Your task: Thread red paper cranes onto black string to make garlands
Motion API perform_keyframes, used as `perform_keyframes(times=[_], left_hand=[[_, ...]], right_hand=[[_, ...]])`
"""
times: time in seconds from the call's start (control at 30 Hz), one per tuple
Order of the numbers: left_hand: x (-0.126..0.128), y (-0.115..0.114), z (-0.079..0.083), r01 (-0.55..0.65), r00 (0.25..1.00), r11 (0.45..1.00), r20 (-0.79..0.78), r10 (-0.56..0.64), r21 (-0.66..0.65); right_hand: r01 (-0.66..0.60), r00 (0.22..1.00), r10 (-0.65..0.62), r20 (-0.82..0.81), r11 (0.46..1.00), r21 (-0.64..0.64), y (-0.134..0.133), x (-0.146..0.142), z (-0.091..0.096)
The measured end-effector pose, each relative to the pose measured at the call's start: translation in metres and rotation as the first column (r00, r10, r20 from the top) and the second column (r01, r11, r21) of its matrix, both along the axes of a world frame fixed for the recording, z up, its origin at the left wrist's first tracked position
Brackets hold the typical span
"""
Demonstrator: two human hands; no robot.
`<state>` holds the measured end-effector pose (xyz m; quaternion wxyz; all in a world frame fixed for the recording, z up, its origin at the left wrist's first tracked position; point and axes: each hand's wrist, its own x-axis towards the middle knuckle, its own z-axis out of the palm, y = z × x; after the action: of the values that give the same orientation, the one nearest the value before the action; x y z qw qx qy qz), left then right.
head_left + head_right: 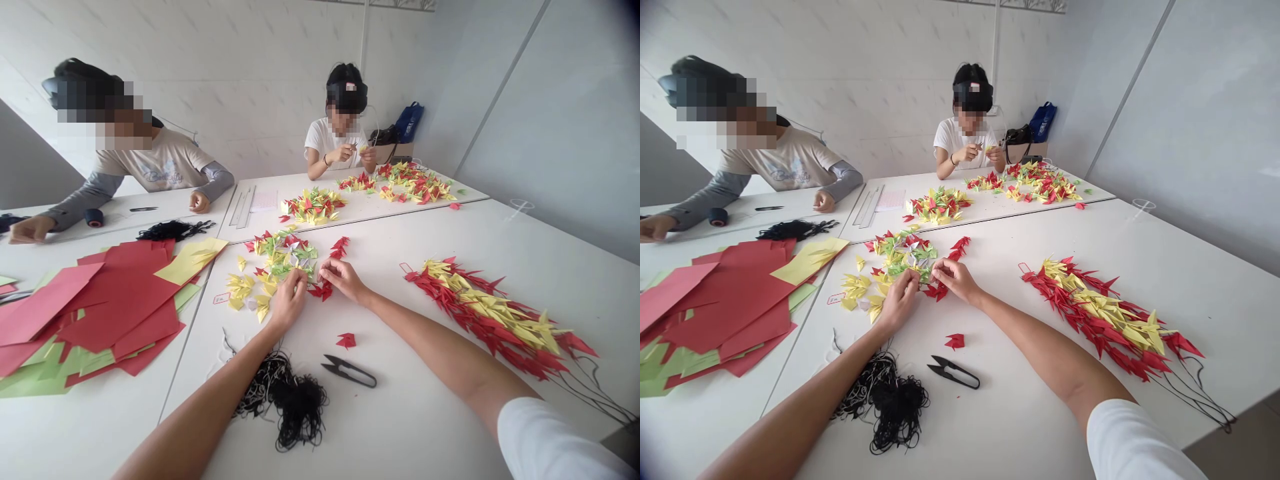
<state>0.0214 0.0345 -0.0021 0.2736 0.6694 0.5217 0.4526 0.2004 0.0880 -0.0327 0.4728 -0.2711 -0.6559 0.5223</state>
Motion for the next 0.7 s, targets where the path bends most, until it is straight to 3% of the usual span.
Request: perform_keyframes(times=[0.2,0.37,0.7], left_hand=[[-0.0015,-0.0024,0.0029,0.063,0.998,0.998,-0.015,-0.063,-0.013],[-0.0009,-0.0017,0.0020,0.044,0.999,0.999,-0.007,-0.044,-0.014],[-0.0018,0.0012,-0.0040,0.032,0.997,0.999,-0.073,-0.034,-0.019]], right_hand=[[0.041,0.999,-0.041,-0.012,0.999,0.005,0.0025,0.0002,-0.0011],[0.188,0.982,-0.187,-0.019,0.978,0.088,0.0020,0.0005,-0.0007],[0.532,0.846,-0.522,-0.104,0.837,0.128,0.0073,0.0056,0.0010]])
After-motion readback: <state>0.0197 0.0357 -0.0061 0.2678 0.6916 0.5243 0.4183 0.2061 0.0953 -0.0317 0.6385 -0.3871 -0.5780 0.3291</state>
